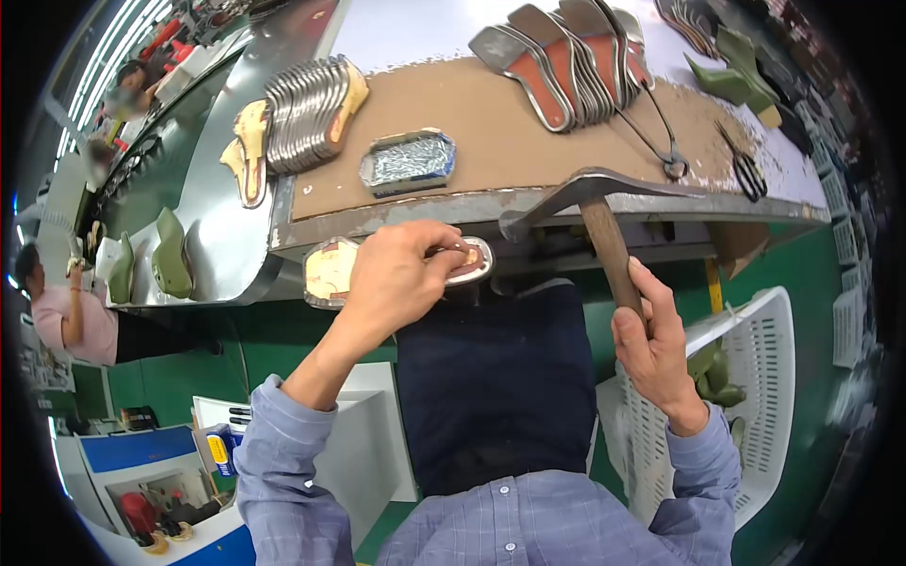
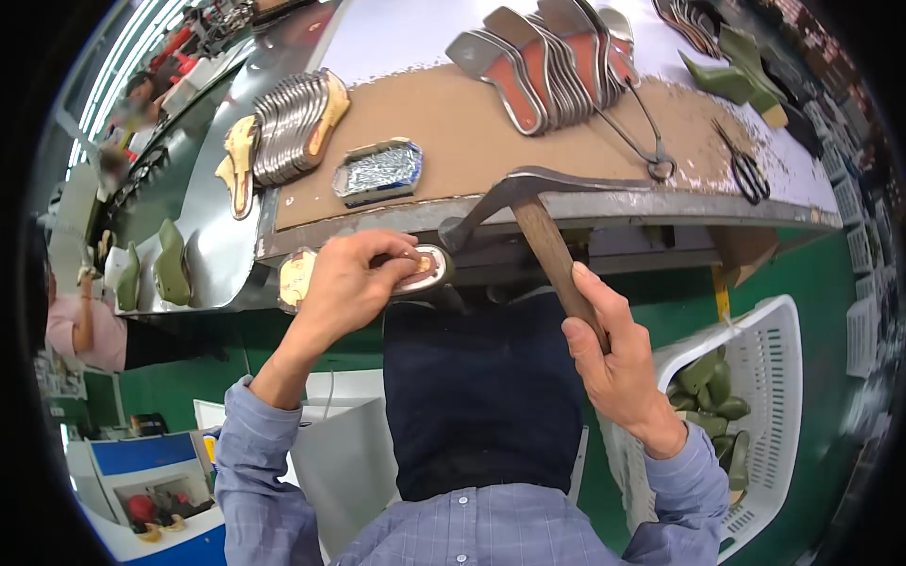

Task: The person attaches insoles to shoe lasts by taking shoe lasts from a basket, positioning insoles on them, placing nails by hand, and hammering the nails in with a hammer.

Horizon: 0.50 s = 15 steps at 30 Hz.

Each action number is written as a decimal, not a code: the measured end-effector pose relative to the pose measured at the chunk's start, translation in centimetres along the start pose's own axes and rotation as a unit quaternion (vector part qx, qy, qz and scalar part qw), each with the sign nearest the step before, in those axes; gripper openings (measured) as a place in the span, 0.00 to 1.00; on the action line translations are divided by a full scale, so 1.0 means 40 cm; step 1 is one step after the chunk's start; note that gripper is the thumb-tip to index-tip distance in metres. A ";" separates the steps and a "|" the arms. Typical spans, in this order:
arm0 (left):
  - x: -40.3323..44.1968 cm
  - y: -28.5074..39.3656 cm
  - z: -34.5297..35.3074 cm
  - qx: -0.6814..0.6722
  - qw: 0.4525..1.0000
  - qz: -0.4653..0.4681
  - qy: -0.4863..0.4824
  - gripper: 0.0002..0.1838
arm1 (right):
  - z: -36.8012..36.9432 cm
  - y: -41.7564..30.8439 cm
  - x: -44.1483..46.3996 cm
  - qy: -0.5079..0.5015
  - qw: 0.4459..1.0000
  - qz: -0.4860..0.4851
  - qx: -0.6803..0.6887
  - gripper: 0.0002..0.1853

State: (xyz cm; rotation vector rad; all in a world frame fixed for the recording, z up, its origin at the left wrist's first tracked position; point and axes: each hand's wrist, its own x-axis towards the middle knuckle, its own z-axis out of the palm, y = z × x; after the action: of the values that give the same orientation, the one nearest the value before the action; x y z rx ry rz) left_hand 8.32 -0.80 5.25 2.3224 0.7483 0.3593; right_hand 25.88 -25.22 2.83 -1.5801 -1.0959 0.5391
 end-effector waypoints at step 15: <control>-0.004 0.002 0.011 -0.014 1.000 0.004 0.022 0.05 | -0.015 -0.007 0.010 -0.026 0.992 -0.089 -0.081 0.25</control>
State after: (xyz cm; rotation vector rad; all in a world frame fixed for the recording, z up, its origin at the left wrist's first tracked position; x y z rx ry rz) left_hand 8.41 -1.17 4.97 2.2976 0.7511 0.4220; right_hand 26.45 -25.18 3.35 -1.5948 -1.3330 0.3802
